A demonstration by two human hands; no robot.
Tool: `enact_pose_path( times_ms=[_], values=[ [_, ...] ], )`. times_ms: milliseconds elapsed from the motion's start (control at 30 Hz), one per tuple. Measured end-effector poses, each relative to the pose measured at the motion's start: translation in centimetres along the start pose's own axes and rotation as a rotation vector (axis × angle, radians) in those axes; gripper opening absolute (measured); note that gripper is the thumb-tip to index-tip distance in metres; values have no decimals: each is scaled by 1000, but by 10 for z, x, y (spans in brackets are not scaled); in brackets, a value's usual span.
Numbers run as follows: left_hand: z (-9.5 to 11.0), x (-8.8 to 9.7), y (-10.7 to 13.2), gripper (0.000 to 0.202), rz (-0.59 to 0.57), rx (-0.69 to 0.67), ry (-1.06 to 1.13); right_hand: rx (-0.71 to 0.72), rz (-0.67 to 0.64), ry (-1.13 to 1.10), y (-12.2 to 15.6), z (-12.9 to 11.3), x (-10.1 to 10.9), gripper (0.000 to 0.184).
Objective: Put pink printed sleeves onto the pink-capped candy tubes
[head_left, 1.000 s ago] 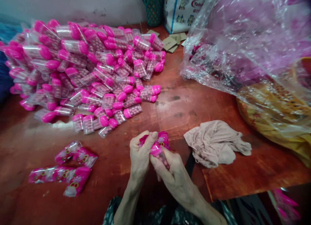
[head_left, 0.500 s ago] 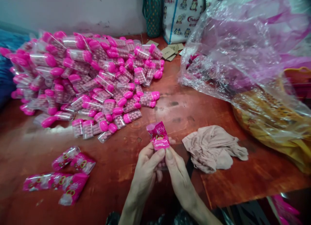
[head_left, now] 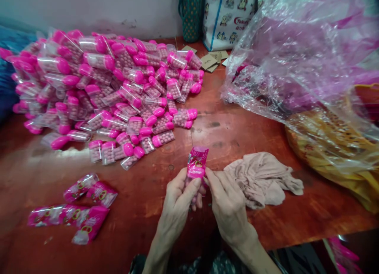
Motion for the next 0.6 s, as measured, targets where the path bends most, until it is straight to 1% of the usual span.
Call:
enact_pose_path(
  times_ms=[100,200,267,300,367,400,500,533,600],
  values=[
    [2,-1,0,17,-5,0,-123,2,-151,111,-2,-1,-9,23],
    [3,0,0,21,-12,-7,-153,-7,-303,205,-3,1,-18,28],
    [3,0,0,22,-14,-20,-157,-29,-354,228,-3,4,-22,27],
    [2,1,0,21,-14,-24,-162,-41,-356,226,-3,5,-23,27],
    [1,1,1,18,-8,-25,-175,-70,-321,196,-2,8,-21,26],
    [0,1,1,17,6,-25,-185,-82,-282,169,-2,9,-20,25],
    [-1,4,2,14,63,-26,-238,-92,-75,65,1,9,-8,16],
    [1,4,2,14,82,-33,-259,-80,-20,34,2,8,-5,17],
    [4,5,3,11,109,-63,-302,-44,38,-15,5,4,-3,26]
  ],
)
Point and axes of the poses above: each hand's wrist, its own y-axis away from the middle knuckle, its own x-axis out of the back of the hand, z = x × y, the point moved 8 cm from there along -y, towards the middle knuckle, and after that the axes turned 5 degrees about x, right-handed, at the moved point
